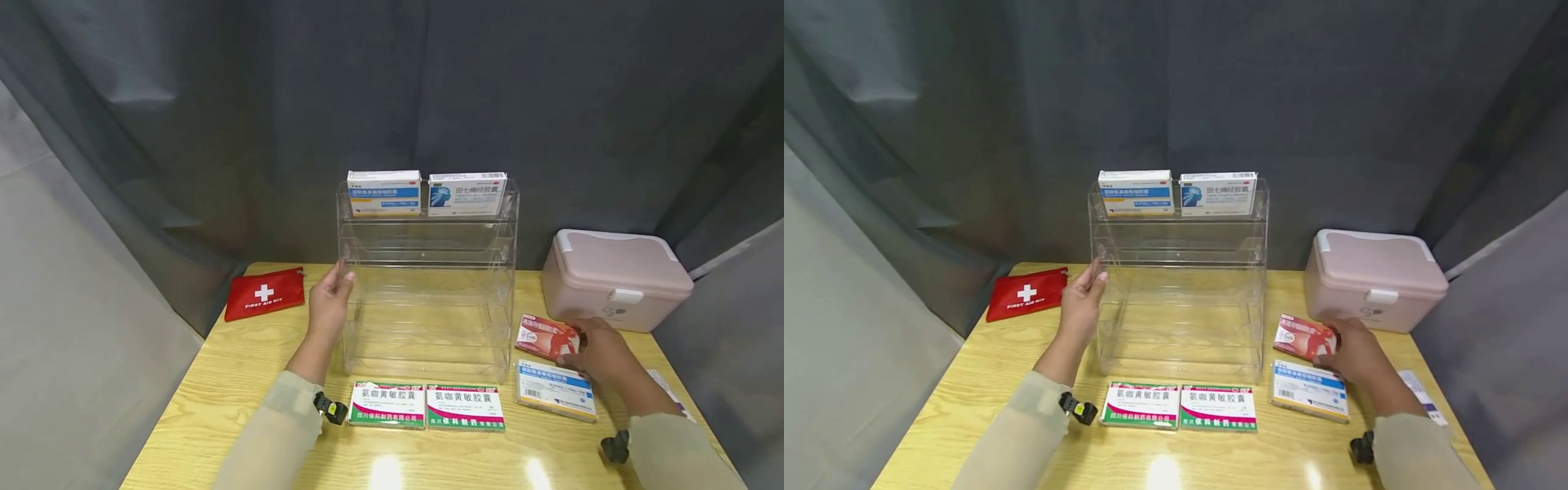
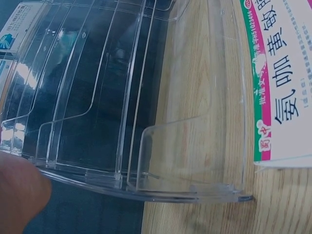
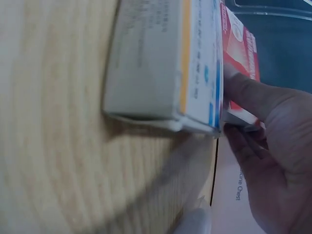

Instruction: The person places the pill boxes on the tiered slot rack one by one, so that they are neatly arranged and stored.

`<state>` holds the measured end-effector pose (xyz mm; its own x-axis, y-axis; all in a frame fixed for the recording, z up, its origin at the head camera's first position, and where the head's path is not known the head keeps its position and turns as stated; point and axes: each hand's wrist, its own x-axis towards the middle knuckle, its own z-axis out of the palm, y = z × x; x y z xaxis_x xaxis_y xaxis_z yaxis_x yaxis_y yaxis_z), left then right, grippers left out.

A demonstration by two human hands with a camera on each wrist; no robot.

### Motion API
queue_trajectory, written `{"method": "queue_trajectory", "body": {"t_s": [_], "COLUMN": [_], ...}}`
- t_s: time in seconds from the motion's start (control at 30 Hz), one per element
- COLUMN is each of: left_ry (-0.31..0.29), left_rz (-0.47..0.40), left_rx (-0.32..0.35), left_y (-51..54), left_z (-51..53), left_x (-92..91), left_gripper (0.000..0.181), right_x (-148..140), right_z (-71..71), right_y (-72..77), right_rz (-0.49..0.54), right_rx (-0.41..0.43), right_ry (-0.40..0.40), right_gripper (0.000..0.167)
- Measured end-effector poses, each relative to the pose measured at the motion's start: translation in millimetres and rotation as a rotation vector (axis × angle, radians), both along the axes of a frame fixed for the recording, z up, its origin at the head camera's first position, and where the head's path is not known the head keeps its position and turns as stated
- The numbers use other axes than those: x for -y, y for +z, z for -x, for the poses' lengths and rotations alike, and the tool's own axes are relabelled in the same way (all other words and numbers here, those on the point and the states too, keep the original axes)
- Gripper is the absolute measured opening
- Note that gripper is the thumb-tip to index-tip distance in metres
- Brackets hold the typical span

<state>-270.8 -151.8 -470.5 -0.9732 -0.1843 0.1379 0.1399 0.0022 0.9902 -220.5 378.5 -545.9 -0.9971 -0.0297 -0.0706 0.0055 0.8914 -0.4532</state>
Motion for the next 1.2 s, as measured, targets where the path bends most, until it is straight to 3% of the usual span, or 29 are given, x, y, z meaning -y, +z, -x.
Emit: {"method": "queue_trajectory", "body": {"t_s": [0.23, 0.4, 0.6, 0.87, 0.97, 1.07, 1.2], "left_ry": [-0.01, -0.021, -0.02, -0.005, -0.011, -0.02, -0.031], "left_rz": [-0.012, -0.013, -0.027, 0.005, 0.003, -0.006, -0.019], "left_rx": [-0.011, -0.023, -0.03, -0.004, -0.004, -0.002, -0.003], "left_y": [0.4, 0.6, 2.1, 1.8, 2.1, 2.4, 2.1], "left_z": [-1.1, -2.8, -2.4, -1.1, -1.7, -2.1, -1.9], "left_x": [0.6, 0.5, 0.3, -0.3, 0.0, 0.3, 1.2], "left_gripper": [0.052, 0.052, 0.05, 0.051, 0.05, 0.05, 0.051], "right_x": [-2.6, 3.0, 23.8, 66.4, 90.0, 118.1, 156.0], "right_z": [-14.7, -31.1, -47.2, -63.0, -62.3, -55.7, -40.3], "right_y": [2.9, 18.4, 64.2, 131.8, 151.0, 164.1, 173.2], "right_rz": [0.068, 0.122, 0.292, 0.711, 0.884, 1.037, 1.035], "right_rx": [-0.069, -0.185, -0.255, -0.362, -0.43, -0.527, -0.604], "right_ry": [-0.12, -0.202, -0.398, -0.539, -0.5, -0.366, -0.168], "right_gripper": [0.059, 0.038, 0.046, 0.045, 0.042, 0.039, 0.035]}}
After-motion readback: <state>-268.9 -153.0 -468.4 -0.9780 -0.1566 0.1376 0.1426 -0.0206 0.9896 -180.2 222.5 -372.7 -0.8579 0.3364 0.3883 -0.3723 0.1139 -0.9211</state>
